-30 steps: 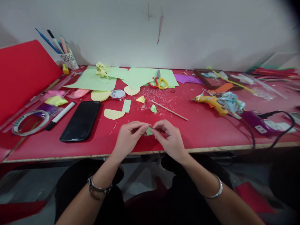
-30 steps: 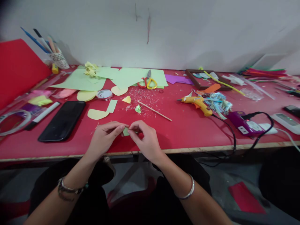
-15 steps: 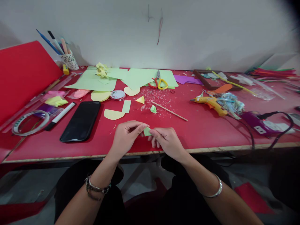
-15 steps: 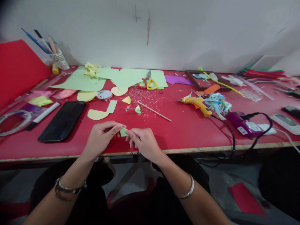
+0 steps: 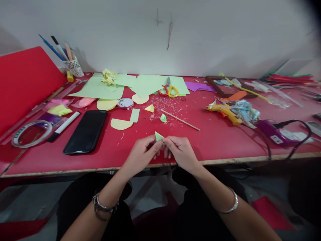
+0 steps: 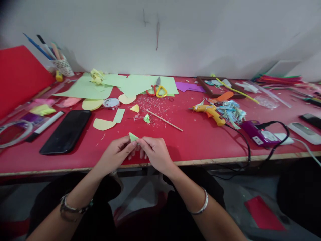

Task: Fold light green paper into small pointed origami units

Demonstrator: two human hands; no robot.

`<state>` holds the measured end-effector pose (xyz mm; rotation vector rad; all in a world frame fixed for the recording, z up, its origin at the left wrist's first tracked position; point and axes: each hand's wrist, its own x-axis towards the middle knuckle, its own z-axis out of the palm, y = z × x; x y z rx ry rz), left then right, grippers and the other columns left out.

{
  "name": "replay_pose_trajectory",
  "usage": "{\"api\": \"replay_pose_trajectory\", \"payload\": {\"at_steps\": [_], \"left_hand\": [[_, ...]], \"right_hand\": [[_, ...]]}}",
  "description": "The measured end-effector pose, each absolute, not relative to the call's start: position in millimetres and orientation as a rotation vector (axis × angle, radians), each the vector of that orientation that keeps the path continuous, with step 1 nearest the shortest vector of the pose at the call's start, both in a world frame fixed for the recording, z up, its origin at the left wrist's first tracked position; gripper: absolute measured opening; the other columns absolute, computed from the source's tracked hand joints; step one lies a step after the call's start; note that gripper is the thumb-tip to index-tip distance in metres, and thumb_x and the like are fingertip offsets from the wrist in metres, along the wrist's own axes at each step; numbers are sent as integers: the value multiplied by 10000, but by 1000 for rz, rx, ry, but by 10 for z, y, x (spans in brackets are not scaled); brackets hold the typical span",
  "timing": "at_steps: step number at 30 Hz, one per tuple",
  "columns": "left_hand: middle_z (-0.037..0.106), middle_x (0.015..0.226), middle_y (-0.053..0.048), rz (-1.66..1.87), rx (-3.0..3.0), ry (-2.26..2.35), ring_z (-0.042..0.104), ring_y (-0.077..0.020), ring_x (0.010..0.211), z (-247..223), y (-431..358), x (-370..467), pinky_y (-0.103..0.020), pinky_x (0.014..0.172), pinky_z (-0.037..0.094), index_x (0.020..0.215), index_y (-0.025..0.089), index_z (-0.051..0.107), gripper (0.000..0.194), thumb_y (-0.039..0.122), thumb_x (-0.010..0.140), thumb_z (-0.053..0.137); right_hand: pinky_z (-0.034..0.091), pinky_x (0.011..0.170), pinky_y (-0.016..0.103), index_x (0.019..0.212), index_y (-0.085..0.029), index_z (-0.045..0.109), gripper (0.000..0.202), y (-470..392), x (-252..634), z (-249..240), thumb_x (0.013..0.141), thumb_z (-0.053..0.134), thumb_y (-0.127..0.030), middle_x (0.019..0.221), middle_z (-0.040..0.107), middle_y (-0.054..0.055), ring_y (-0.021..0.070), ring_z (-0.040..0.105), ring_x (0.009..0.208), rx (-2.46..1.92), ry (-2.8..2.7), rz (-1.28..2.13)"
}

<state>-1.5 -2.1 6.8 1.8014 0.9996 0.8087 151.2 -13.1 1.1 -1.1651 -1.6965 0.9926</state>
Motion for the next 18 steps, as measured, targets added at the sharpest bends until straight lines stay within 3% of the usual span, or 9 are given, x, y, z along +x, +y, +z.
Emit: {"api": "replay_pose_trajectory", "payload": {"at_steps": [6,14,18], "left_hand": [[437,566,40,857,1755,967,413,-74,520,72,-5,8,-187,489,332,652,157,454,276,335,860,424],[429,540,43,852,1776,1035,403,-78,508,78,8,-31,-193,486,325,631,158,450,291,340,855,419],[438,506,49,838,1764,1021,397,-71,474,78,29,-49,-185,458,310,591,156,449,300,337,830,452]], "right_hand": [[379,437,169,556,-157,523,401,-133,1513,0,875,399,-364,451,532,-23,57,472,395,-1178,-1693,969],[407,496,179,662,-164,527,310,-121,1554,23,891,363,-292,554,555,-15,64,501,469,-1097,-1774,1059],[383,475,167,622,-170,495,305,-128,1565,33,885,372,-262,515,527,-29,56,475,445,-1105,-1840,1023]]}}
